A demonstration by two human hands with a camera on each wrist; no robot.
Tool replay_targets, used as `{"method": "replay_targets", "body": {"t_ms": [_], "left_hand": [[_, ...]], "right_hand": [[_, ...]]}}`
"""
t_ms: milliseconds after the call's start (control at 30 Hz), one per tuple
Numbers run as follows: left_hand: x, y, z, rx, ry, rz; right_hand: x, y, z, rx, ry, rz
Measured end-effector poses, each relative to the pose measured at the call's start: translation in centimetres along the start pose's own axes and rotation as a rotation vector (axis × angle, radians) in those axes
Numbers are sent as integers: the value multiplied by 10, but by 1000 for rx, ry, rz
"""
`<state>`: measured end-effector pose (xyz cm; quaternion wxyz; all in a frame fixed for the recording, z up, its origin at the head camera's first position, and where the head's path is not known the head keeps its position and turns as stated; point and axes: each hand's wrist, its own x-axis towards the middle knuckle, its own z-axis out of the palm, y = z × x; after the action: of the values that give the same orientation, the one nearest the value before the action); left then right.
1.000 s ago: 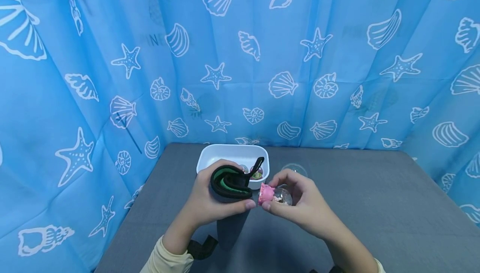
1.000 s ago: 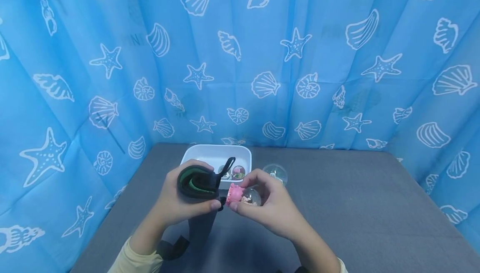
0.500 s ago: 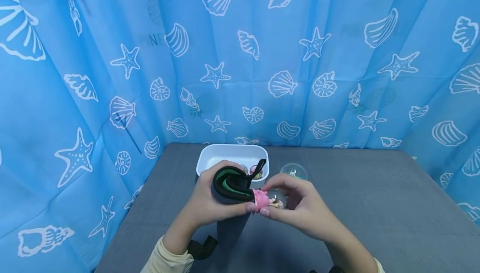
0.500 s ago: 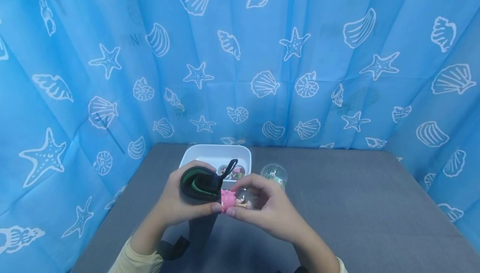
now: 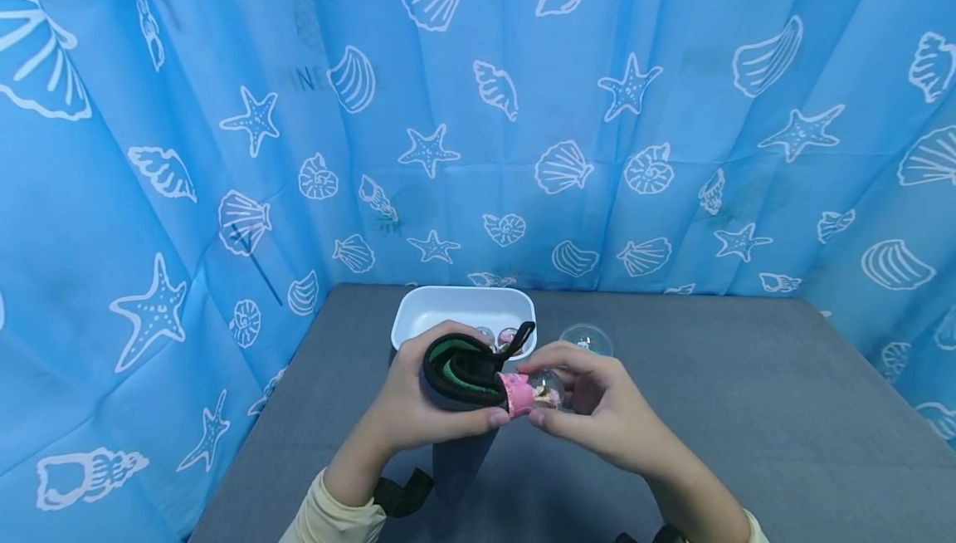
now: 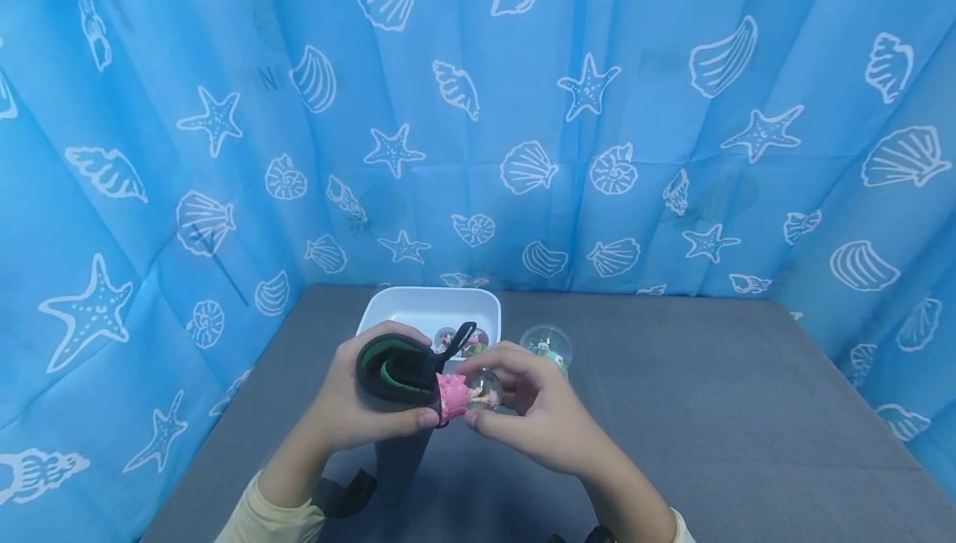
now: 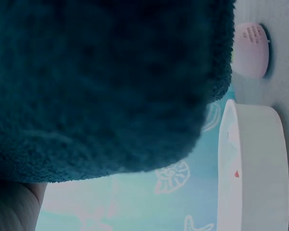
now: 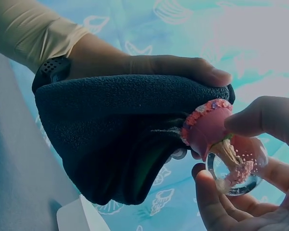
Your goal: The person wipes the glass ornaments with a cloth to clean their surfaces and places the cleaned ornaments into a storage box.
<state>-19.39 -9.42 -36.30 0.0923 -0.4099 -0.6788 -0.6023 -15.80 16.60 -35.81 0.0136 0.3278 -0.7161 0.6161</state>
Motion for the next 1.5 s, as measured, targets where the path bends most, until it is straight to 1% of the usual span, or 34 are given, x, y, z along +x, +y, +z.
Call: {"method": "replay_targets", "body": {"t_ms": [133,267,400,500,633,767,900,1033,1267,1333,1500], "left_hand": [[0,0,1,-11,-11,17],[0,-1,2,-22,-25,28],[0,-2,3,-22,-33,24],[0,-2,4,-32,-43,20],[0,-3,6,-63,-76,23],[0,-3,8,-88,-104,19],[0,-2,9,-95,-104,-1],[-1,-2,8,-86,-97,-2],[-1,-3,9,-68,-102,42],[0,-3,10,-63,-97,52],[-1,-3,11,-70,-78,60]], "right_hand": [[0,0,1,-2,13,-10],[0,-1,3,-25,44,-21],[-1,-2,6,-42,94,4],[-1,-3,7,-53,114,8],[-2,-3,9,-55,138,23],[-2,-4,10,-28,157,43],[-2,-3,12,6,149,42],[-1,-1,16,11,149,58],[0,-2,17,28,178,145],[0,-3,16,4,186,160],[0,-3,14,-80,187,144]]}}
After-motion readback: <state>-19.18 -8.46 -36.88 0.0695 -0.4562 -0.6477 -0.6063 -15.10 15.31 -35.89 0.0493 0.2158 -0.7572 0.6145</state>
